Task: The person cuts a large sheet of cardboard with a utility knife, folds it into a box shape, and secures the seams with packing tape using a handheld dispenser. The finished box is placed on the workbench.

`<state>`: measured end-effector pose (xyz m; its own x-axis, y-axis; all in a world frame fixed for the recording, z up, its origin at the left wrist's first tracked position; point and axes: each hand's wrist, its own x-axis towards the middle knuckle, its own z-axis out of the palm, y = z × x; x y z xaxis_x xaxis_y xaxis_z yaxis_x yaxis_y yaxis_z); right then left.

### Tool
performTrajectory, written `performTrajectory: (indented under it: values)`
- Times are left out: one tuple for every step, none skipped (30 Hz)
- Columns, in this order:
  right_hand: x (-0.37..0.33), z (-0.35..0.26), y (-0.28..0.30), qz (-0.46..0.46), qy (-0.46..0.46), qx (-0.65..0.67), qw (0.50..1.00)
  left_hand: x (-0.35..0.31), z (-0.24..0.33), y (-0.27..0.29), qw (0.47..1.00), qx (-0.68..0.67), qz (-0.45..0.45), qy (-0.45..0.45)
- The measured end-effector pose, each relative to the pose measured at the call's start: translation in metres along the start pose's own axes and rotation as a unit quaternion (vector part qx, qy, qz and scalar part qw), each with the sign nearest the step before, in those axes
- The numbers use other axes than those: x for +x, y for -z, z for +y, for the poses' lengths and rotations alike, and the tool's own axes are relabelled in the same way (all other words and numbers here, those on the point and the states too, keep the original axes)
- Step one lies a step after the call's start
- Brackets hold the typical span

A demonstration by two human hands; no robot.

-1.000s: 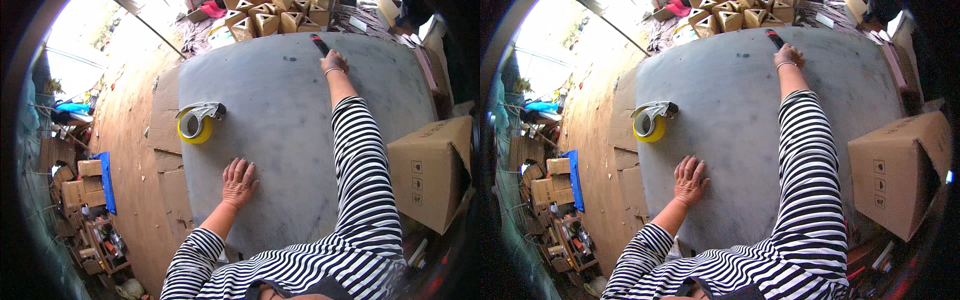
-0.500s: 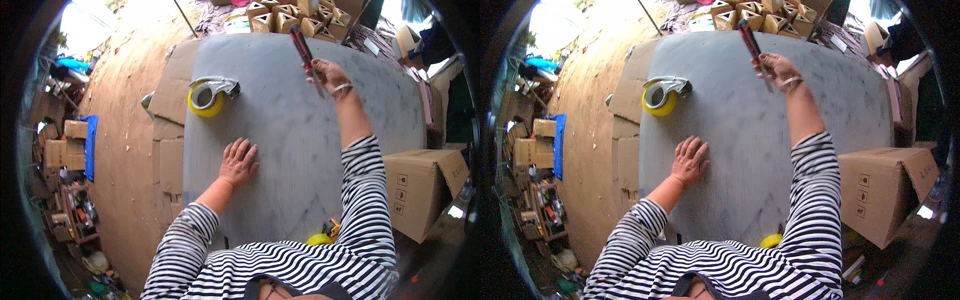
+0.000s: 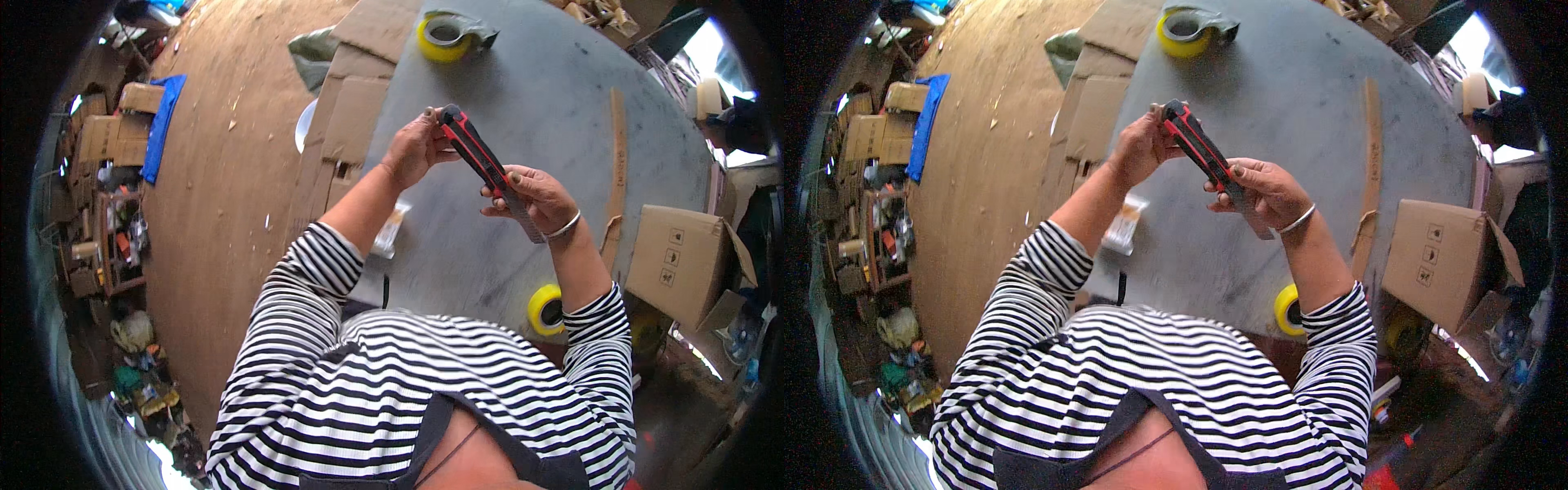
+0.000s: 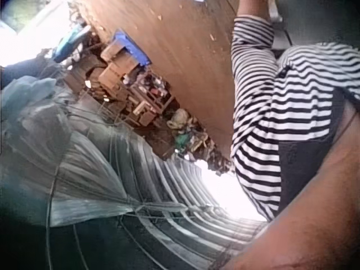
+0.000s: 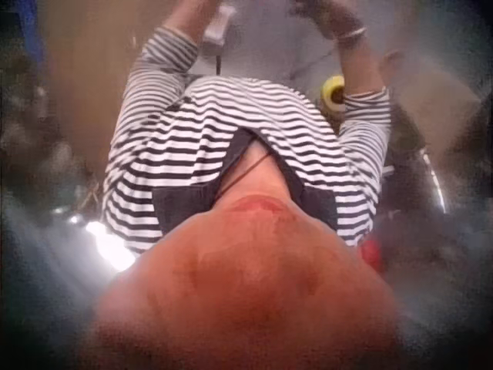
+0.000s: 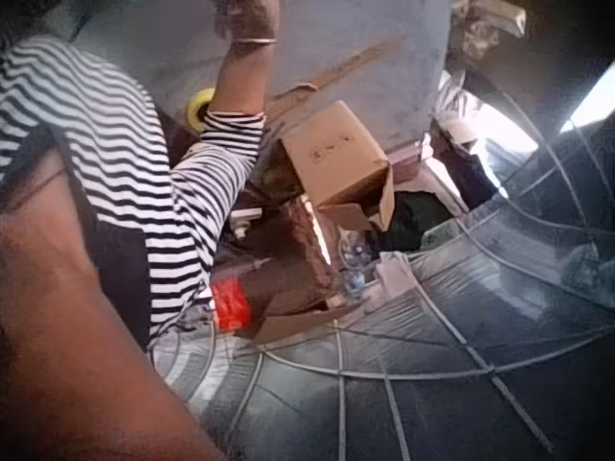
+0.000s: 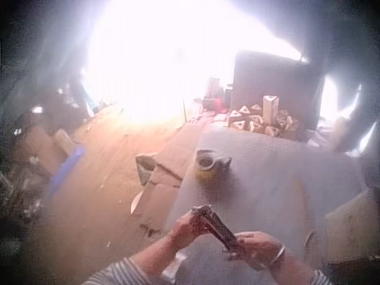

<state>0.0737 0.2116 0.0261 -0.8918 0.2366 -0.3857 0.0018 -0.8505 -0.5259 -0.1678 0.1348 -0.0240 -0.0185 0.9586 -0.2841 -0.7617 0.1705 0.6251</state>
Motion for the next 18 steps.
performTrajectory:
  values:
    - [-0.002,0.013,-0.012,0.009,-0.016,-0.006,1.0,-0.027,0.01,0.003,0.999,0.035,-0.001,0.004]
    - [-0.001,0.023,-0.027,0.009,-0.033,-0.025,0.999,-0.051,0.021,0.01,0.998,0.07,-0.002,0.003]
    - [0.001,0.033,-0.043,0.009,-0.048,-0.045,0.998,-0.075,0.028,0.019,0.994,0.106,-0.003,0.004]
    - [0.004,0.045,-0.058,0.008,-0.064,-0.064,0.996,-0.099,0.033,0.029,0.993,0.119,0.003,0.01]
    - [0.009,0.054,-0.069,0.008,-0.064,-0.072,0.995,-0.117,0.04,0.039,0.991,0.133,0.005,0.009]
    - [0.013,0.064,-0.08,0.008,-0.063,-0.079,0.995,-0.136,0.048,0.049,0.989,0.147,0.005,0.008]
    - [0.017,0.073,-0.09,0.008,-0.062,-0.086,0.994,-0.155,0.052,0.054,0.995,0.09,0.037,-0.001]
    - [0.02,0.087,-0.09,0.024,-0.041,-0.065,0.997,-0.173,0.06,0.06,0.996,0.071,0.053,-0.009]
    - [0.026,0.105,-0.082,0.042,-0.018,-0.046,0.998,-0.19,0.068,0.07,0.996,0.05,0.066,-0.017]
    - [0.035,0.12,-0.087,0.057,0.003,-0.027,0.998,-0.209,0.077,0.082,0.996,0.028,0.083,-0.026]
    - [0.047,0.14,-0.115,0.122,0.034,-0.089,0.988,-0.231,0.087,0.095,0.996,-0.016,0.082,-0.033]
    - [0.058,0.164,-0.13,0.113,0.046,-0.124,0.985,-0.25,0.094,0.108,0.994,-0.02,0.102,-0.042]
    - [0.066,0.183,-0.149,0.12,0.025,-0.12,0.985,-0.271,0.101,0.121,0.991,-0.025,0.123,-0.05]
    - [0.082,0.205,-0.181,0.126,0.004,-0.116,0.985,-0.291,0.106,0.133,0.987,-0.03,0.145,-0.059]
    - [0.101,0.223,-0.215,0.123,0.038,-0.127,0.984,-0.313,0.115,0.143,0.986,-0.038,0.15,-0.056]
    - [0.12,0.24,-0.251,0.117,0.07,-0.138,0.981,-0.336,0.122,0.155,0.986,-0.037,0.152,-0.062]
    - [0.142,0.253,-0.279,0.127,0.082,-0.124,0.981,-0.359,0.128,0.169,0.985,-0.035,0.156,-0.071]
    - [0.17,0.267,-0.295,0.081,0.088,-0.118,0.986,-0.382,0.137,0.181,0.983,-0.03,0.163,-0.082]
